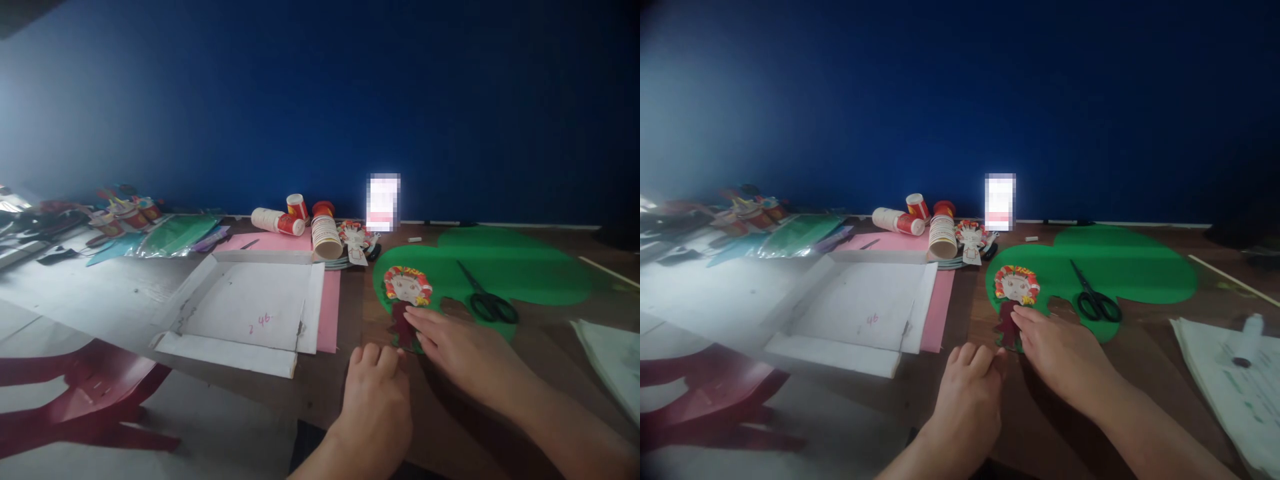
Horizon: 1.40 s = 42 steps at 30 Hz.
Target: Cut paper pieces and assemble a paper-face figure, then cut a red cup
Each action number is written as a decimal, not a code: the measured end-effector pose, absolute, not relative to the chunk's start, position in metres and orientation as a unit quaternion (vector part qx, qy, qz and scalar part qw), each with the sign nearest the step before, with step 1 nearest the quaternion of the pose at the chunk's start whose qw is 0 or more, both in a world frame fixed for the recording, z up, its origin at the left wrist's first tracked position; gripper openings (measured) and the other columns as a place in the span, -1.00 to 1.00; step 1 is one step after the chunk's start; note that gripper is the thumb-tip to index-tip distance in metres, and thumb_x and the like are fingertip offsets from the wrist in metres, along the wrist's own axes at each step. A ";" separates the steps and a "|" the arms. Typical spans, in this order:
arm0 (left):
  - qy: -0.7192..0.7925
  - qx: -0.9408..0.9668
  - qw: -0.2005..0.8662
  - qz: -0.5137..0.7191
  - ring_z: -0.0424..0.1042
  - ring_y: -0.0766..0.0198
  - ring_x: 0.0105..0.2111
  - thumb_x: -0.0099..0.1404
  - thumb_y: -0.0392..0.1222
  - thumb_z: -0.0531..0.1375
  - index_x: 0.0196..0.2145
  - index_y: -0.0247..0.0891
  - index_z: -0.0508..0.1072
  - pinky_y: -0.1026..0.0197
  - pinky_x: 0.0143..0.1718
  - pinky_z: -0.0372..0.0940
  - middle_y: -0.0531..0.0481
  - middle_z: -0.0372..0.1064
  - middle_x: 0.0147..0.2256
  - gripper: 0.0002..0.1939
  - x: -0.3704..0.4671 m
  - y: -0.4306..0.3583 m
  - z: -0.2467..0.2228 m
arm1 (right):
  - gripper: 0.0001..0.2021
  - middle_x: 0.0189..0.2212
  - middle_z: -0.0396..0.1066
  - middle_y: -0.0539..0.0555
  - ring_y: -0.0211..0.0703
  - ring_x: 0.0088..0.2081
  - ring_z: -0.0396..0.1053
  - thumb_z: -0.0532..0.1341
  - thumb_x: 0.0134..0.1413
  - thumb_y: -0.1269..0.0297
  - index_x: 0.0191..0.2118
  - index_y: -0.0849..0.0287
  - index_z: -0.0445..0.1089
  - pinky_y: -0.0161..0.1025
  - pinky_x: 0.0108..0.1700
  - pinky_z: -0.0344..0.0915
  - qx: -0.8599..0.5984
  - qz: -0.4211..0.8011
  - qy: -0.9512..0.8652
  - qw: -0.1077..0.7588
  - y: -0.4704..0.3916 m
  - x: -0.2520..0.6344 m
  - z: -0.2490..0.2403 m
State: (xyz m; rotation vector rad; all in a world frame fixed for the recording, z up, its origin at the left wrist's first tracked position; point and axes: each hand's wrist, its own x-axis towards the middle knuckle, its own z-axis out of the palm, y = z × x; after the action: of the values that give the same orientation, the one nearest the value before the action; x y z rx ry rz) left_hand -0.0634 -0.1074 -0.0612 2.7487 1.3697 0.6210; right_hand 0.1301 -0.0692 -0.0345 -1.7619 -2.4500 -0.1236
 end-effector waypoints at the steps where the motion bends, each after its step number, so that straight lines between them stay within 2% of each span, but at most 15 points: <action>1: 0.441 0.876 0.006 0.197 0.23 0.20 -0.29 0.39 -0.28 0.01 -0.10 -0.28 0.41 0.07 -0.26 0.13 -0.03 0.34 -0.27 -0.77 -0.063 -0.107 -0.061 | -0.57 0.12 0.44 0.02 0.04 -0.03 0.51 -0.03 0.24 0.39 0.10 0.09 0.45 -0.07 -0.21 0.53 -0.582 -0.039 -0.810 0.063 -0.069 0.130 -0.035; 10: 0.445 0.876 0.022 0.181 0.24 0.19 -0.28 0.38 -0.27 0.02 -0.11 -0.27 0.40 0.06 -0.26 0.14 -0.06 0.33 -0.28 -0.79 -0.062 -0.107 -0.059 | -0.56 0.14 0.42 0.01 0.03 -0.05 0.52 -0.04 0.25 0.38 0.11 0.07 0.44 -0.06 -0.19 0.53 -0.592 -0.024 -0.805 0.045 -0.069 0.128 -0.031; 14: 0.437 0.880 0.033 0.183 0.24 0.19 -0.26 0.38 -0.28 0.01 -0.16 -0.27 0.40 0.07 -0.25 0.14 -0.06 0.33 -0.26 -0.81 -0.063 -0.106 -0.060 | -0.56 0.13 0.43 0.02 0.04 -0.04 0.52 -0.03 0.24 0.38 0.10 0.08 0.45 -0.06 -0.21 0.53 -0.589 -0.032 -0.806 0.053 -0.069 0.128 -0.031; 32: 0.439 0.883 0.053 0.160 0.23 0.18 -0.26 0.33 -0.27 0.05 -0.17 -0.27 0.40 0.05 -0.22 0.15 -0.05 0.33 -0.25 -0.83 -0.062 -0.106 -0.055 | -0.56 0.11 0.44 0.08 0.05 -0.08 0.53 -0.03 0.23 0.41 0.10 0.11 0.46 -0.03 -0.21 0.53 -0.585 -0.018 -0.807 0.074 -0.071 0.127 -0.030; 40: 0.436 0.885 0.050 0.157 0.22 0.18 -0.26 0.31 -0.27 0.07 -0.22 -0.28 0.41 0.06 -0.23 0.15 -0.04 0.33 -0.25 -0.86 -0.063 -0.106 -0.054 | -0.55 0.12 0.44 0.04 0.04 -0.03 0.51 -0.03 0.22 0.40 0.11 0.07 0.45 -0.05 -0.18 0.51 -0.586 -0.006 -0.808 0.067 -0.073 0.127 -0.030; 42: 0.432 0.886 0.043 0.164 0.22 0.18 -0.26 0.31 -0.27 0.08 -0.18 -0.28 0.41 0.06 -0.23 0.16 -0.04 0.33 -0.25 -0.83 -0.064 -0.107 -0.053 | -0.56 0.12 0.44 0.04 0.02 -0.02 0.51 -0.04 0.24 0.39 0.11 0.06 0.45 -0.08 -0.17 0.51 -0.586 -0.012 -0.808 0.065 -0.072 0.128 -0.031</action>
State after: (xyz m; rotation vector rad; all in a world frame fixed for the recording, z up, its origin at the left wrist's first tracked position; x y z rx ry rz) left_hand -0.0638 -0.1068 -0.0532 2.7101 1.3199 0.5007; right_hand 0.1278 -0.0724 -0.0309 -1.7684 -2.4370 -0.0363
